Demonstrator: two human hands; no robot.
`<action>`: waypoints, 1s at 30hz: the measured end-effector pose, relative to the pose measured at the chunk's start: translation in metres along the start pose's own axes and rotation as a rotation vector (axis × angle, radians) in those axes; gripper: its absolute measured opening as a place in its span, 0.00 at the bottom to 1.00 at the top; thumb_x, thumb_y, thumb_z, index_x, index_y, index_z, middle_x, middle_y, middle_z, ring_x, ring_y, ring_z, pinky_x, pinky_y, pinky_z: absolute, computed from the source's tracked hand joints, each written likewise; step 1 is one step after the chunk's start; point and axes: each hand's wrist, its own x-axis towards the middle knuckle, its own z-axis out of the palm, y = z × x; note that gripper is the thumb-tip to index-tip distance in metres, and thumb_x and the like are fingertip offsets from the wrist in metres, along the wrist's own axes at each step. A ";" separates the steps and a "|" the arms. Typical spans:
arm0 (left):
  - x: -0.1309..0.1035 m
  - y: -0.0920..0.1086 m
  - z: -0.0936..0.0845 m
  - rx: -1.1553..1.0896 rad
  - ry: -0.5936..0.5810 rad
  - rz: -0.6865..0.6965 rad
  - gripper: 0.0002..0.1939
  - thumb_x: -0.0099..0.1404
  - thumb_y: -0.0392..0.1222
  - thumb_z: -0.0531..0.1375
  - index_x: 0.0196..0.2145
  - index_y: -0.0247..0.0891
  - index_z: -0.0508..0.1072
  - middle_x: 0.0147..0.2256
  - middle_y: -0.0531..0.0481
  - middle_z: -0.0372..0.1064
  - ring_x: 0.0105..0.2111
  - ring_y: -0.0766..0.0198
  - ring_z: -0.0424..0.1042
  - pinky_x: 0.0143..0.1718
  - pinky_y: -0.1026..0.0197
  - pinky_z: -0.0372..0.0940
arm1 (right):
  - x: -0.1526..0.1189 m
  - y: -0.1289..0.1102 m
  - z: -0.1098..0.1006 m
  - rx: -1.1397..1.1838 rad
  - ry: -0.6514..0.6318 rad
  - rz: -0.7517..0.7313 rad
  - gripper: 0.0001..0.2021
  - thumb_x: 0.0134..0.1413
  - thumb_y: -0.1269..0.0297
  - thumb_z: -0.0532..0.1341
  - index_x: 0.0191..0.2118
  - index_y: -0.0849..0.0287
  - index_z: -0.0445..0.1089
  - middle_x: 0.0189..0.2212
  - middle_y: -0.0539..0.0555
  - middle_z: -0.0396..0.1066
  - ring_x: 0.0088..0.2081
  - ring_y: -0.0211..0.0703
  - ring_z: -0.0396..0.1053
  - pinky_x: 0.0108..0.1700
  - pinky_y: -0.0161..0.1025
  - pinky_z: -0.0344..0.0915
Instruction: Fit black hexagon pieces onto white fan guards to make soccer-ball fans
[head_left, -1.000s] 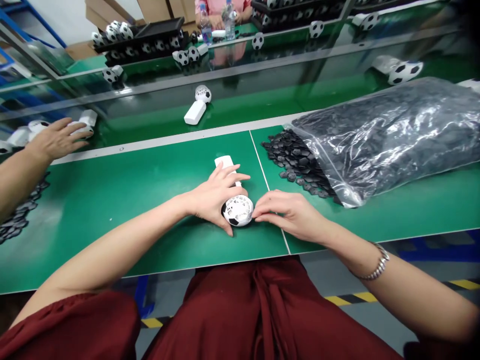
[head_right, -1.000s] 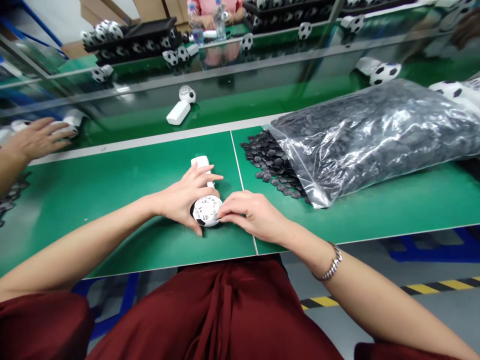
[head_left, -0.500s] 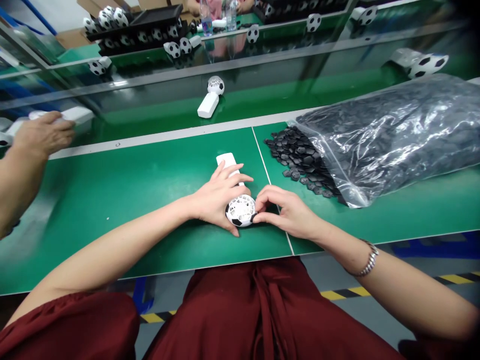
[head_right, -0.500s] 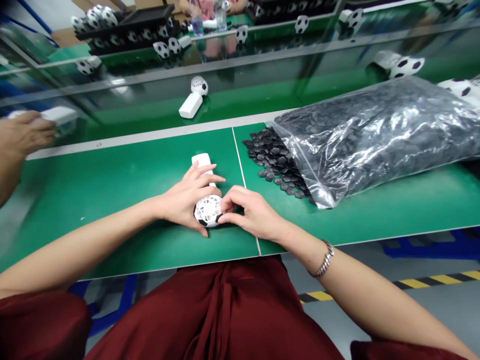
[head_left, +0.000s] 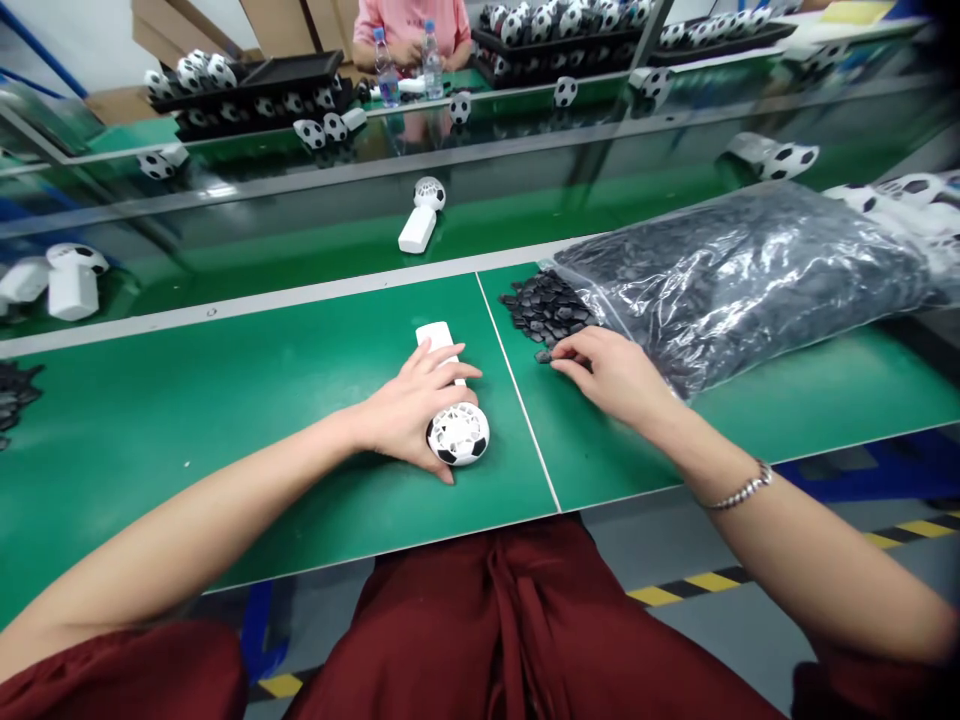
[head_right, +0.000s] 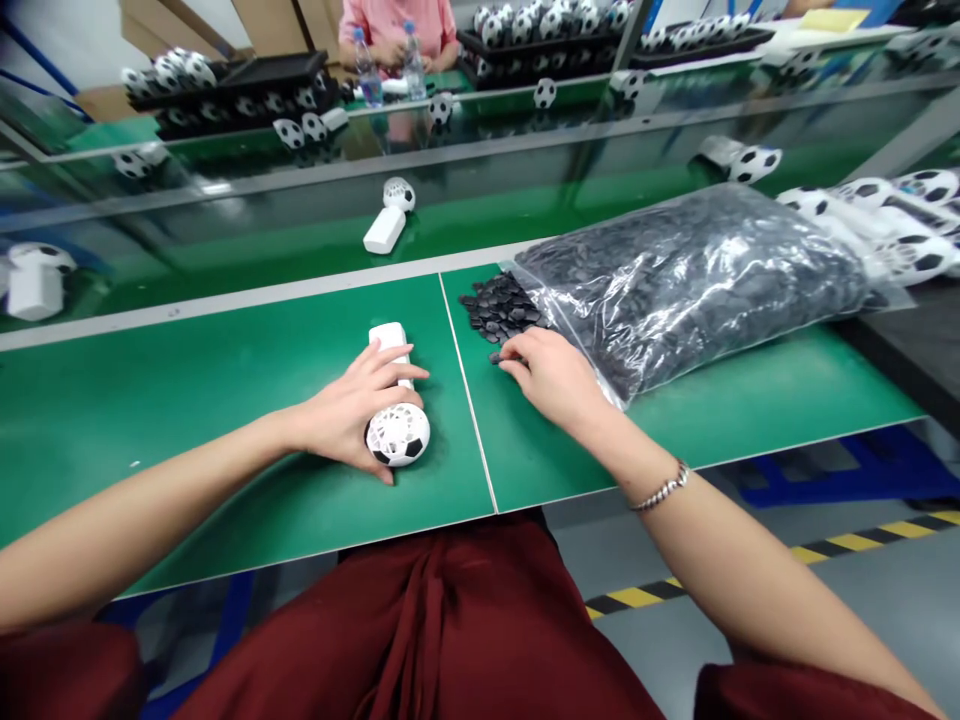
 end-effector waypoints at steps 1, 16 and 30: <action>0.000 0.000 -0.001 0.000 -0.008 -0.004 0.38 0.38 0.64 0.65 0.44 0.41 0.66 0.56 0.42 0.54 0.60 0.38 0.38 0.57 0.32 0.25 | 0.000 0.008 -0.001 -0.098 -0.013 -0.021 0.05 0.53 0.66 0.59 0.35 0.59 0.70 0.34 0.54 0.69 0.37 0.45 0.65 0.41 0.41 0.61; -0.017 0.033 0.000 -0.219 0.033 -0.225 0.30 0.47 0.46 0.65 0.47 0.39 0.62 0.61 0.39 0.40 0.62 0.43 0.31 0.57 0.37 0.46 | -0.009 0.011 -0.001 -0.285 -0.033 -0.197 0.10 0.58 0.66 0.53 0.38 0.60 0.72 0.34 0.56 0.72 0.34 0.47 0.67 0.38 0.44 0.62; -0.029 0.017 -0.007 -0.282 -0.012 -0.185 0.31 0.46 0.34 0.61 0.50 0.39 0.61 0.63 0.42 0.33 0.63 0.50 0.30 0.60 0.43 0.43 | -0.008 -0.033 0.003 0.279 -0.166 -0.236 0.07 0.58 0.67 0.53 0.37 0.58 0.68 0.34 0.54 0.69 0.37 0.41 0.66 0.40 0.38 0.63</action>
